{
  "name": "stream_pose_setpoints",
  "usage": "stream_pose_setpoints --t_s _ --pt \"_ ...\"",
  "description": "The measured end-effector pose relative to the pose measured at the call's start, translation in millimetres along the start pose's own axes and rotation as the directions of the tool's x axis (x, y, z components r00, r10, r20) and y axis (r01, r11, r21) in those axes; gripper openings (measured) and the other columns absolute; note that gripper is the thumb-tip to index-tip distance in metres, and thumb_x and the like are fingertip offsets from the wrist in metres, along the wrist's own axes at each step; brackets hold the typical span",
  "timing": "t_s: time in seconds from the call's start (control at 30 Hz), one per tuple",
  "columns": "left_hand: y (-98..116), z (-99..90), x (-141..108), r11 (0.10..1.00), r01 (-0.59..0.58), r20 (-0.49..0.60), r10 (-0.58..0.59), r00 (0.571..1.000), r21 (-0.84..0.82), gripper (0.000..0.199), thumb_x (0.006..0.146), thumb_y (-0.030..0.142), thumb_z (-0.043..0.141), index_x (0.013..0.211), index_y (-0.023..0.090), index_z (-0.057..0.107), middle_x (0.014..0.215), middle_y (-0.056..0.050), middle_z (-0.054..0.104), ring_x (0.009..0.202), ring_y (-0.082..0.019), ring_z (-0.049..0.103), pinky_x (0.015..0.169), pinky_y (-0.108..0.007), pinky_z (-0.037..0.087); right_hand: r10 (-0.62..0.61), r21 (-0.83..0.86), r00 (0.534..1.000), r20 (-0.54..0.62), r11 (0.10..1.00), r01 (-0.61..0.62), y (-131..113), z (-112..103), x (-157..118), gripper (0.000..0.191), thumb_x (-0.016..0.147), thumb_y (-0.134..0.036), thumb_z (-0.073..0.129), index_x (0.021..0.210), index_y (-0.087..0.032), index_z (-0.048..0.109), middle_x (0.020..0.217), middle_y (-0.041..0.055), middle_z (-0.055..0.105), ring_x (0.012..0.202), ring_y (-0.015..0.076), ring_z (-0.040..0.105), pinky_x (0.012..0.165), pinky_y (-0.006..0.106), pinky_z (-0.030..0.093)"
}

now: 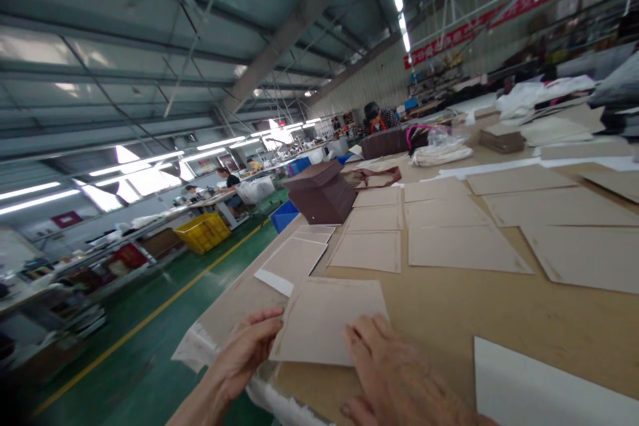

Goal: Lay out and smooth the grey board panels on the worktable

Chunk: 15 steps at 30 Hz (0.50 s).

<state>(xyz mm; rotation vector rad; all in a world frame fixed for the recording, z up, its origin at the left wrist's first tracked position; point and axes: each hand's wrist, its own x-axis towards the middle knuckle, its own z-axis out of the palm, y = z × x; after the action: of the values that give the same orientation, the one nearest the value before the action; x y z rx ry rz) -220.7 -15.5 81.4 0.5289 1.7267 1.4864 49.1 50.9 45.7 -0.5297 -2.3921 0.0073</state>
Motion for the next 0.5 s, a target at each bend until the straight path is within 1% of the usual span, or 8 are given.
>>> stream_pose_setpoints --t_s 0.1,0.13,0.2,0.27,0.33,0.4,0.47,0.5 --pt "9 7.1 -18 0.999 0.024 0.022 -0.023 1.0 -0.047 0.042 0.061 0.013 0.075 0.099 0.016 0.057 0.071 -0.003 0.072 0.059 -0.017 0.067 0.056 -0.027 0.052 -0.05 -0.076 0.995 -0.082 0.996 0.044 -15 9 15 0.069 0.058 -0.038 0.088 0.115 -0.006 0.064 0.107 0.0144 0.065 0.091 0.0299 0.061 0.076 0.04 0.058" --pt "12 9.6 -25 0.998 0.027 0.026 -0.026 0.999 -0.056 0.043 0.062 0.012 0.074 0.101 0.015 0.056 0.074 -0.004 0.073 0.061 -0.018 0.067 0.057 -0.028 0.053 -0.064 -0.108 0.993 -0.104 0.993 0.053 -18 10 18 0.066 0.057 -0.037 0.088 0.111 -0.007 0.065 0.104 0.0135 0.066 0.087 0.0291 0.061 0.071 0.039 0.058" --pt "19 16.0 -37 0.997 0.031 0.044 -0.028 0.999 -0.076 0.045 0.063 0.011 0.074 0.104 0.014 0.056 0.075 -0.004 0.073 0.061 -0.018 0.067 0.056 -0.028 0.053 -0.099 -0.173 0.99 -0.101 0.982 0.081 -25 9 22 0.043 0.061 -0.027 0.084 0.098 -0.012 0.067 0.093 0.009 0.065 0.076 0.0262 0.06 0.058 0.036 0.055" --pt "27 25.7 -48 0.994 0.033 0.075 -0.025 0.997 -0.108 0.046 0.063 0.011 0.075 0.105 0.014 0.057 0.073 -0.004 0.072 0.061 -0.018 0.067 0.055 -0.028 0.053 -0.115 -0.224 0.992 -0.05 0.969 0.101 -31 1 24 0.021 0.065 -0.013 0.073 0.084 -0.017 0.064 0.08 0.0052 0.061 0.065 0.0237 0.057 0.047 0.033 0.048" --pt "38 38.6 -56 0.989 0.018 0.11 -0.002 0.994 -0.147 0.048 0.062 0.013 0.078 0.105 0.014 0.058 0.075 -0.005 0.072 0.061 -0.018 0.066 0.057 -0.028 0.054 -0.114 -0.263 0.993 0.02 0.958 0.116 -31 -15 25 0.02 0.064 -0.003 0.063 0.079 -0.018 0.062 0.074 0.0043 0.057 0.059 0.0226 0.055 0.042 0.031 0.04" --pt "47 52.4 -61 0.982 -0.048 0.144 0.074 0.987 -0.182 0.049 0.062 0.019 0.082 0.106 0.015 0.061 0.082 -0.006 0.073 0.07 -0.018 0.067 0.064 -0.029 0.055 -0.077 -0.281 0.996 0.053 0.956 0.089 -20 -40 27 0.025 0.066 0.001 0.056 0.083 -0.017 0.062 0.076 0.0051 0.058 0.058 0.0218 0.056 0.043 0.03 0.038" --pt "52 64.4 -62 0.965 -0.19 0.167 0.22 0.961 -0.179 0.043 0.065 0.03 0.084 0.1 0.016 0.065 0.089 -0.006 0.072 0.082 -0.019 0.066 0.074 -0.03 0.054 0.038 -0.218 0.999 -0.021 0.975 -0.042 1 -71 25 0.021 0.078 -0.002 0.05 0.086 -0.018 0.062 0.079 0.0053 0.06 0.058 0.0195 0.057 0.048 0.029 0.041" --pt "50 69.6 -61 0.949 -0.279 0.172 0.302 0.938 -0.146 0.037 0.067 0.037 0.083 0.093 0.017 0.066 0.087 -0.005 0.07 0.084 -0.018 0.064 0.076 -0.029 0.053 0.14 -0.115 0.984 -0.113 0.982 -0.153 15 -86 22 0.017 0.09 -0.015 0.046 0.085 -0.019 0.061 0.079 0.0054 0.061 0.059 0.0196 0.058 0.05 0.029 0.043"
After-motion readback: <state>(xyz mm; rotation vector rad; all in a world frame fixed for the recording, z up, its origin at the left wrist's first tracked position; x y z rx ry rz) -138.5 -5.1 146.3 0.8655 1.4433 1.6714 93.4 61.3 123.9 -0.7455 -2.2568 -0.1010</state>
